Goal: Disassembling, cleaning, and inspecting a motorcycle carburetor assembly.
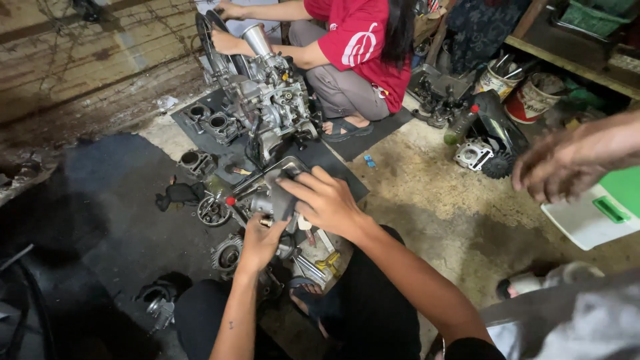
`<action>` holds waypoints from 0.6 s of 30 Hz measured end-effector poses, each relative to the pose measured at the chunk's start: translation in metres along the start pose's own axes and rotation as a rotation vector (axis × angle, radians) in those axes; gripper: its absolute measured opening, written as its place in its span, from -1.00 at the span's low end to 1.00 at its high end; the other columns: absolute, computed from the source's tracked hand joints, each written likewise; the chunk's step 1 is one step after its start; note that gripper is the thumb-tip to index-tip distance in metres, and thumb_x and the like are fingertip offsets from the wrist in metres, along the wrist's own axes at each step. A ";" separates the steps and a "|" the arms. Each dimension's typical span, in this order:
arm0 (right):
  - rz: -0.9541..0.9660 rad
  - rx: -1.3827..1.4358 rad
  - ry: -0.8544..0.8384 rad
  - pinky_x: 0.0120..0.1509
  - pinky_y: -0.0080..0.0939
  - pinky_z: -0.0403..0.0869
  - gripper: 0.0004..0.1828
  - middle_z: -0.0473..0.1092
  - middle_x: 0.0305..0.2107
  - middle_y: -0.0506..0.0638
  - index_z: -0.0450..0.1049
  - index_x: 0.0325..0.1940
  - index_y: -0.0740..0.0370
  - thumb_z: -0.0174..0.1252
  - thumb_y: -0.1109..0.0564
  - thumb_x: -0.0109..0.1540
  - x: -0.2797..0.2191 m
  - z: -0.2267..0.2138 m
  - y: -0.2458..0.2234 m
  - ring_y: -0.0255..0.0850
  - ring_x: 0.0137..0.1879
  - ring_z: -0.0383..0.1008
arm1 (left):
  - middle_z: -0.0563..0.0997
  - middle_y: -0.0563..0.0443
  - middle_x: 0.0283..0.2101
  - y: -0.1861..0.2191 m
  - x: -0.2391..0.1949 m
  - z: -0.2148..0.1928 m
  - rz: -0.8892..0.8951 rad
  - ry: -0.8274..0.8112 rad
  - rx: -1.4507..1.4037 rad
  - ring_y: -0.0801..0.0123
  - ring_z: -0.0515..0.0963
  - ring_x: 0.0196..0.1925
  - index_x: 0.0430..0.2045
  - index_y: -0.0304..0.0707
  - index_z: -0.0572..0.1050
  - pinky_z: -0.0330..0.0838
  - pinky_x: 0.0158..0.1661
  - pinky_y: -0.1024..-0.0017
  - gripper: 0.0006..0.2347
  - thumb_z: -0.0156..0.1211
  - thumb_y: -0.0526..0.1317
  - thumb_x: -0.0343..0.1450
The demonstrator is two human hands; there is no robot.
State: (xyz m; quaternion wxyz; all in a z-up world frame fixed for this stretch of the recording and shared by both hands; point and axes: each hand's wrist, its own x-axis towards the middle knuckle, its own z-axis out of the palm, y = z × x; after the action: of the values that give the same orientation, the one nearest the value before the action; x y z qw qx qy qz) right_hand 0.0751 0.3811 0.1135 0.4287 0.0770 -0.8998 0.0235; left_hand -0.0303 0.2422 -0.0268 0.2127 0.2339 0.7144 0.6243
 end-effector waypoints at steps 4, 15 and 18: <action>0.032 0.179 0.014 -0.36 -0.18 0.52 -0.68 0.39 -0.32 -0.04 0.55 0.08 0.08 0.09 0.18 0.25 -0.003 0.000 0.008 -0.08 -0.25 0.35 | 0.66 -0.40 -0.25 0.038 -0.014 -0.003 -0.005 -0.084 -0.135 0.18 0.57 -0.06 -0.22 -0.52 0.55 0.53 -0.25 0.11 -0.58 0.25 0.03 0.43; 0.077 -0.307 -0.139 -0.43 -0.22 0.51 -0.74 0.38 -0.40 -0.09 0.49 -0.13 0.08 0.14 -0.09 0.23 -0.005 0.025 0.003 -0.15 -0.25 0.45 | 0.57 -0.41 -0.08 0.019 -0.006 0.023 -0.048 0.154 0.308 -0.40 0.57 -0.05 -0.11 -0.39 0.49 0.45 -0.17 -0.18 -0.39 0.46 0.18 0.22; 0.237 -0.387 -0.194 -0.52 -0.16 0.46 -0.73 0.37 -0.49 -0.07 0.45 -0.24 0.12 0.12 -0.11 0.23 -0.004 0.041 0.005 -0.12 -0.35 0.47 | 0.48 -0.32 0.05 0.043 -0.012 0.025 0.020 0.202 0.491 -0.43 0.54 -0.02 0.01 -0.30 0.44 0.46 -0.11 -0.28 -0.37 0.44 0.16 0.22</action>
State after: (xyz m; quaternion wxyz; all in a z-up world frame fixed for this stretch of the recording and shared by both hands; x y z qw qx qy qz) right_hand 0.0454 0.3820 0.0849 0.3415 -0.1109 -0.9272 -0.1067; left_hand -0.0022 0.2596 0.0126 0.0708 0.2221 0.8597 0.4545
